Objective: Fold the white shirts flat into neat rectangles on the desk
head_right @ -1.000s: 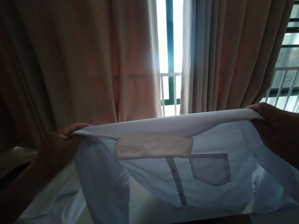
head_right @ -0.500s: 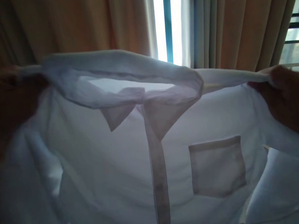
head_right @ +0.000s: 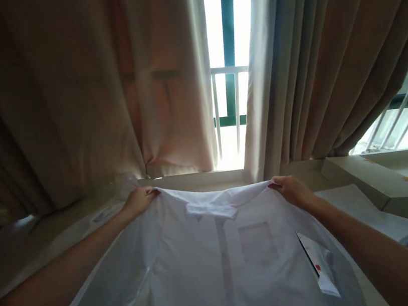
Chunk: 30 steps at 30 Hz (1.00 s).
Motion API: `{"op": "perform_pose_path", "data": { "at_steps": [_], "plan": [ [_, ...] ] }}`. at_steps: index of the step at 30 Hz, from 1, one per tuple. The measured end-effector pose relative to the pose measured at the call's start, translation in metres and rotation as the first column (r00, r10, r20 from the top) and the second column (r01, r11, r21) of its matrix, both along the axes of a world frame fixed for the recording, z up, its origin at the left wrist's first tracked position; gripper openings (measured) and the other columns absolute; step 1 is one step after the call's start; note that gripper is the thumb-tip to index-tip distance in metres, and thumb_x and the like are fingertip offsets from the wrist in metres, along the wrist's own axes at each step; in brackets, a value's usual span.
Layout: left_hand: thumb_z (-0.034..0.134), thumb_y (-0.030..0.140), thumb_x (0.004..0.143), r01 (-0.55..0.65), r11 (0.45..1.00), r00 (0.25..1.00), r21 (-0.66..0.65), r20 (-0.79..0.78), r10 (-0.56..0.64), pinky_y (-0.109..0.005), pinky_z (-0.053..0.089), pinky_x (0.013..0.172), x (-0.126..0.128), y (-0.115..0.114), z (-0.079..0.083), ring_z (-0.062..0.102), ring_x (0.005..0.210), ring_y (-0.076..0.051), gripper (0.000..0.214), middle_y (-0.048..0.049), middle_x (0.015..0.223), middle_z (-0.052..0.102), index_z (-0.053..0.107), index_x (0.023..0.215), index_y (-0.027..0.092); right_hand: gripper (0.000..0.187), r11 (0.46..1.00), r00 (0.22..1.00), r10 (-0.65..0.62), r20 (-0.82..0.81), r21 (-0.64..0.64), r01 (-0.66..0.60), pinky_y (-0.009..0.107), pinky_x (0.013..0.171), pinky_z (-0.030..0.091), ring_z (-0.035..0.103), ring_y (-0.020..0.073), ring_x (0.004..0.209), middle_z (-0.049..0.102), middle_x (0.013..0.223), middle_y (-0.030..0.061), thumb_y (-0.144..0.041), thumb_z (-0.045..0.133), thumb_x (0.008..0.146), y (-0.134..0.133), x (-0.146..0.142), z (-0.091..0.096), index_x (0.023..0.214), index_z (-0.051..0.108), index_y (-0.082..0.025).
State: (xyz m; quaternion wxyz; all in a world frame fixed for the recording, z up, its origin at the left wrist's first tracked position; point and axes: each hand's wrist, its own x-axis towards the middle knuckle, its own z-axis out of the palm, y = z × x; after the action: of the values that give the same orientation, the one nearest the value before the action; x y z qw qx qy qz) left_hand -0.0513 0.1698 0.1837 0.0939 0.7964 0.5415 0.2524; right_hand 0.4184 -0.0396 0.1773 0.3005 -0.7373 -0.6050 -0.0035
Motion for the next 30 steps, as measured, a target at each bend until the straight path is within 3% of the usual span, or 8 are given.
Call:
{"op": "perform_pose_path", "data": {
  "at_steps": [3, 7, 13, 16, 18, 22, 26, 30],
  "plan": [
    [0.046, 0.049, 0.078, -0.096, 0.994, 0.992, -0.053, -0.086, 0.092, -0.027, 0.040, 0.065, 0.024, 0.018, -0.022, 0.062, 0.079, -0.024, 0.035, -0.0074, 0.079, 0.069, 0.066, 0.074, 0.020, 0.024, 0.970, 0.979, -0.026, 0.201, -0.232, 0.073, 0.023, 0.068, 0.036, 0.058, 0.0153, 0.077, 0.067, 0.081, 0.0051, -0.038, 0.055, 0.087, 0.023, 0.004, -0.019, 0.077, 0.068, -0.020],
    [0.046, 0.044, 0.080, -0.182, 0.982, 0.976, -0.058, -0.130, 0.173, -0.030, 0.040, 0.070, 0.040, 0.031, -0.070, 0.061, 0.085, -0.026, 0.033, -0.0130, 0.085, 0.068, 0.067, 0.077, 0.018, 0.035, 0.923, 0.937, -0.133, 0.323, -0.305, 0.236, 0.028, 0.075, 0.037, 0.058, 0.0195, 0.092, 0.066, 0.094, 0.0122, -0.045, 0.048, 0.090, 0.046, -0.006, -0.065, 0.086, 0.070, -0.018],
    [0.034, 0.048, 0.089, -0.181, 0.983, 0.972, -0.032, -0.159, 0.173, -0.031, 0.040, 0.073, 0.044, 0.000, -0.101, 0.058, 0.094, -0.024, 0.048, -0.0146, 0.100, 0.062, 0.057, 0.107, 0.010, 0.031, 0.857, 0.923, -0.230, 0.308, -0.386, 0.342, 0.032, 0.071, 0.043, 0.064, 0.0238, 0.083, 0.068, 0.090, 0.0149, -0.040, 0.051, 0.088, 0.049, -0.022, -0.104, 0.104, 0.065, -0.017],
    [0.035, 0.048, 0.090, -0.140, 0.988, 0.975, -0.069, -0.182, 0.126, -0.032, 0.041, 0.069, 0.046, -0.041, -0.120, 0.061, 0.084, -0.023, 0.043, -0.0112, 0.089, 0.064, 0.056, 0.103, 0.013, 0.036, 0.889, 0.927, -0.225, 0.301, -0.325, 0.322, 0.032, 0.074, 0.045, 0.063, 0.0242, 0.092, 0.064, 0.106, 0.0160, -0.032, 0.045, 0.090, 0.024, -0.051, -0.123, 0.121, 0.055, -0.016],
    [0.042, 0.045, 0.087, -0.088, 0.990, 0.980, -0.106, -0.190, 0.067, -0.032, 0.043, 0.068, 0.046, -0.075, -0.141, 0.063, 0.081, -0.023, 0.032, -0.0087, 0.084, 0.065, 0.059, 0.093, 0.019, 0.037, 0.949, 0.954, -0.134, 0.269, -0.243, 0.202, 0.031, 0.078, 0.045, 0.061, 0.0226, 0.098, 0.060, 0.117, 0.0140, -0.027, 0.039, 0.092, -0.005, -0.081, -0.143, 0.126, 0.051, -0.019],
    [0.046, 0.041, 0.087, 0.160, 0.983, 0.969, -0.087, -0.176, -0.173, -0.039, 0.042, 0.095, 0.033, -0.141, -0.188, 0.057, 0.109, -0.025, 0.031, -0.0095, 0.113, 0.063, 0.060, 0.108, 0.023, 0.035, 0.960, 0.983, 0.089, 0.159, -0.278, -0.042, 0.033, 0.079, 0.048, 0.061, 0.0236, 0.099, 0.061, 0.115, 0.0090, -0.034, 0.038, 0.092, -0.070, -0.132, -0.192, 0.123, 0.054, -0.025],
    [0.043, 0.054, 0.086, 0.221, 0.967, 0.924, -0.124, -0.291, -0.248, -0.052, 0.019, 0.112, 0.002, -0.177, -0.217, 0.030, 0.137, -0.030, 0.058, -0.0087, 0.147, 0.037, 0.043, 0.137, 0.028, 0.046, 0.948, 0.976, 0.150, 0.160, -0.303, -0.096, 0.045, 0.105, 0.034, 0.041, 0.0295, 0.128, 0.046, 0.139, 0.0097, -0.044, 0.044, 0.089, -0.112, -0.136, -0.222, 0.131, 0.050, -0.025],
    [0.033, 0.061, 0.087, 0.150, 0.974, 0.906, -0.172, -0.371, -0.205, -0.057, 0.010, 0.112, -0.018, -0.190, -0.226, 0.013, 0.142, -0.031, 0.066, -0.0070, 0.154, 0.019, 0.028, 0.146, 0.031, 0.050, 0.924, 0.975, 0.160, 0.155, -0.370, -0.093, 0.049, 0.108, 0.029, 0.031, 0.0303, 0.135, 0.038, 0.146, 0.0086, -0.044, 0.043, 0.089, -0.126, -0.123, -0.216, 0.135, 0.046, -0.026]
  ]
}}
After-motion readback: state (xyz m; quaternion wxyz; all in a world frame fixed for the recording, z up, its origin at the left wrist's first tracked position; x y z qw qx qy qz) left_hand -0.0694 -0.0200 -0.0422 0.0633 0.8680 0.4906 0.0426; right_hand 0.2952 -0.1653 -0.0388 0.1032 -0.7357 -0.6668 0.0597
